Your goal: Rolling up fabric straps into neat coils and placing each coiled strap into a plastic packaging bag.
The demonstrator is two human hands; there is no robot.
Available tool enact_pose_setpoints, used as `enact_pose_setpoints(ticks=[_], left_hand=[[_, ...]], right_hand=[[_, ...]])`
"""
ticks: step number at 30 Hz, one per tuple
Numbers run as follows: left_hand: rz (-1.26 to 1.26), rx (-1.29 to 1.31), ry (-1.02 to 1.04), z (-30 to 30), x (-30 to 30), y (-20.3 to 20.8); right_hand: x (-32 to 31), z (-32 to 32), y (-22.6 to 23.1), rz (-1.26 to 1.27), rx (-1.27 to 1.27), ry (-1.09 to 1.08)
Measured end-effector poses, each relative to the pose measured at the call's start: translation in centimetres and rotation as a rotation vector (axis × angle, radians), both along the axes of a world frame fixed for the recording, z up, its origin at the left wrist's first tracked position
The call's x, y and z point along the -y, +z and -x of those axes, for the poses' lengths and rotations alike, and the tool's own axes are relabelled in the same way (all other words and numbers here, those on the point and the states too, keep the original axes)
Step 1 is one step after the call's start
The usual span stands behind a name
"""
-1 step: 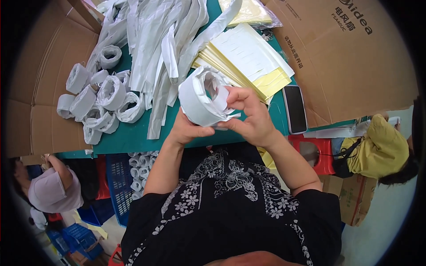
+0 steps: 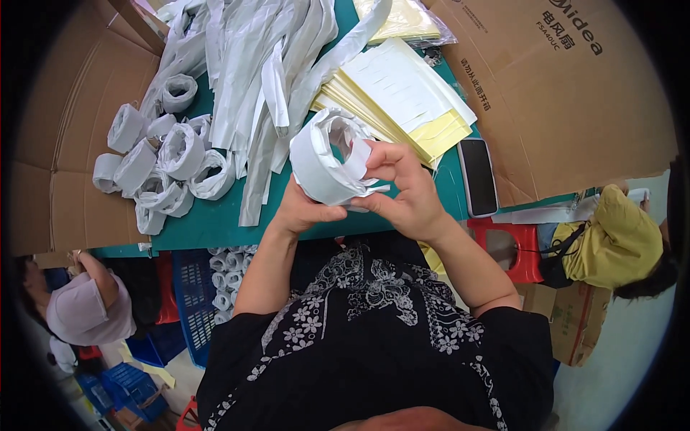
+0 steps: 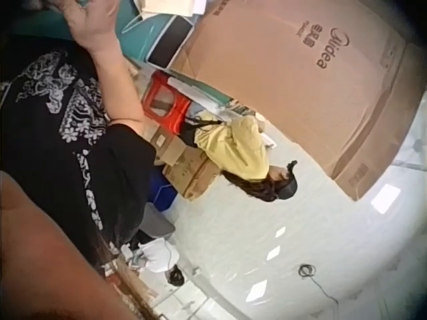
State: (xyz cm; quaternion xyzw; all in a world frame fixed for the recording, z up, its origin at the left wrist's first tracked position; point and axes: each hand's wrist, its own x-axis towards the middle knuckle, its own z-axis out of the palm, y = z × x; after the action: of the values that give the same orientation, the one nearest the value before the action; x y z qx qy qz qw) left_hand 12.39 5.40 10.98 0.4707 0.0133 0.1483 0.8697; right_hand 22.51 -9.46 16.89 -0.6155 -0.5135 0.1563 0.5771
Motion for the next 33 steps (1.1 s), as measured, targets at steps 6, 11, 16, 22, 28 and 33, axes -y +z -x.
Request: enact_pose_setpoints(ticks=[6, 11, 16, 22, 28, 33], left_hand=[[-0.048, -0.260, 0.043, 0.6, 0.4, -0.8], [-1.016, -0.106, 0.672, 1.4, -1.2, 5.0], [-1.530, -0.002, 0.280, -0.3, -2.1, 8.6], [-1.224, -0.244, 0.194, -0.7, -1.7, 8.1], [-1.354, -0.259, 0.312, -0.5, -1.0, 6.9], [-0.986, -0.028, 0.326, -0.2, -0.7, 5.8]], right_hand=[[-0.4, 0.3, -0.7, -0.031, -0.186, -0.232], [0.2, -1.9, 0.1, -0.020, 0.505, -0.246], [-0.1, -1.4, 1.4, -0.001, 0.688, -0.096], [0.3, -1.6, 0.9, -0.002, 0.608, -0.040], [0.8, -1.7, 1.0, 0.066, 0.651, -0.050], [1.1, -2.1, 1.5, 0.125, 0.521, -0.036]])
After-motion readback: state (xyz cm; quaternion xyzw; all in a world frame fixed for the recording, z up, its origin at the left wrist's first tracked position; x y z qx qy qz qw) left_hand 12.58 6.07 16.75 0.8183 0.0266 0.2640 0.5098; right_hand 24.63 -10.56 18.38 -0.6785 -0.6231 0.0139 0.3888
